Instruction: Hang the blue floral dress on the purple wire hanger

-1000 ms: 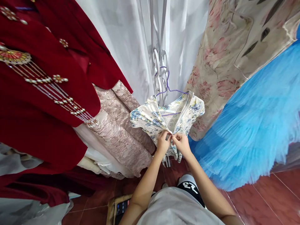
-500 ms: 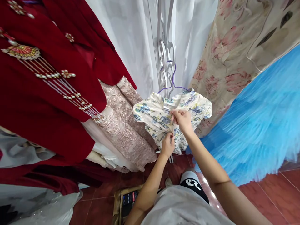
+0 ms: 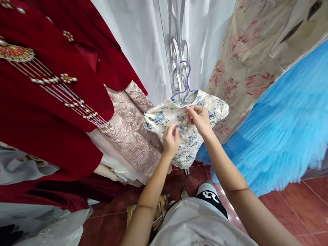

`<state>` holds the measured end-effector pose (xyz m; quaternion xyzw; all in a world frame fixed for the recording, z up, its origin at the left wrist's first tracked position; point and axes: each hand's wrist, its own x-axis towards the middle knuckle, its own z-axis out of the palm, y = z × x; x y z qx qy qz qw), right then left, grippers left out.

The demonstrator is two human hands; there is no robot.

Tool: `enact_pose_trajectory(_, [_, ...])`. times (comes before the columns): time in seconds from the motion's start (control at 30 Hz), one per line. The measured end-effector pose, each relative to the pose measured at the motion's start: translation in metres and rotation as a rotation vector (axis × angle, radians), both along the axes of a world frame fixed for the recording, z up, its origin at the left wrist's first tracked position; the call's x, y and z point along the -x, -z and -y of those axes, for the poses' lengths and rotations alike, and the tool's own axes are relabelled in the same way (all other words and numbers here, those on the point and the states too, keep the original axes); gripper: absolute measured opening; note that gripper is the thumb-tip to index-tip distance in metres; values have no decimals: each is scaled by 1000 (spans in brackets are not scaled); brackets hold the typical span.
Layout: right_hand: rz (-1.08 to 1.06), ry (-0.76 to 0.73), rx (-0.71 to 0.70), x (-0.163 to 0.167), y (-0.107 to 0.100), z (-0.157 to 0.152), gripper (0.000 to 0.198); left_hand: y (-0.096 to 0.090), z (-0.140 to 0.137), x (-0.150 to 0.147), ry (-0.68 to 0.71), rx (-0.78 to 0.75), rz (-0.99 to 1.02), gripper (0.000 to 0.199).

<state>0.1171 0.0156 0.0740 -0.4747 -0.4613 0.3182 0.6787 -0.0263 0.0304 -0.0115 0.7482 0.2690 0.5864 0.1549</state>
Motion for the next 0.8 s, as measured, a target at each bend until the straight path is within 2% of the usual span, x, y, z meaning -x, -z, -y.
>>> enact_pose_trajectory(0.1, [53, -6, -41, -5, -1, 6, 32, -67, -30, -6, 55, -151, -166, 29])
enact_pose_trajectory(0.17, [99, 17, -49, -8, -2, 6, 33, -95, -41, -13, 87, -194, -334, 24])
enact_pose_trajectory(0.23, [136, 54, -49, -10, -1, 2, 34, -110, -44, -20, 80, -219, -428, 23])
enact_pose_trajectory(0.33, [183, 94, -29, -8, 13, -5, 32, -122, -42, -23, 31, -256, -408, 22])
enact_pose_trajectory(0.47, [278, 85, 99, 3, 58, 2, 33, -141, -49, 0, -74, -223, -235, 21])
enact_pose_trajectory(0.53, [309, 82, 178, 8, 88, 15, 34, -145, -59, 26, -119, -185, -179, 19])
enact_pose_trajectory(0.6, [315, 70, 239, 9, 115, 30, 36, -139, -70, 57, -116, -149, -185, 18])
enact_pose_trajectory(0.7, [268, 19, 290, 7, 141, 47, 35, -114, -84, 98, -63, -74, -180, 21])
enact_pose_trajectory(0.73, [241, 7, 295, 6, 144, 50, 35, -103, -88, 109, -57, -32, -121, 24])
enact_pose_trajectory(0.8, [190, 7, 288, 3, 144, 52, 36, -79, -97, 123, -70, 88, 126, 29])
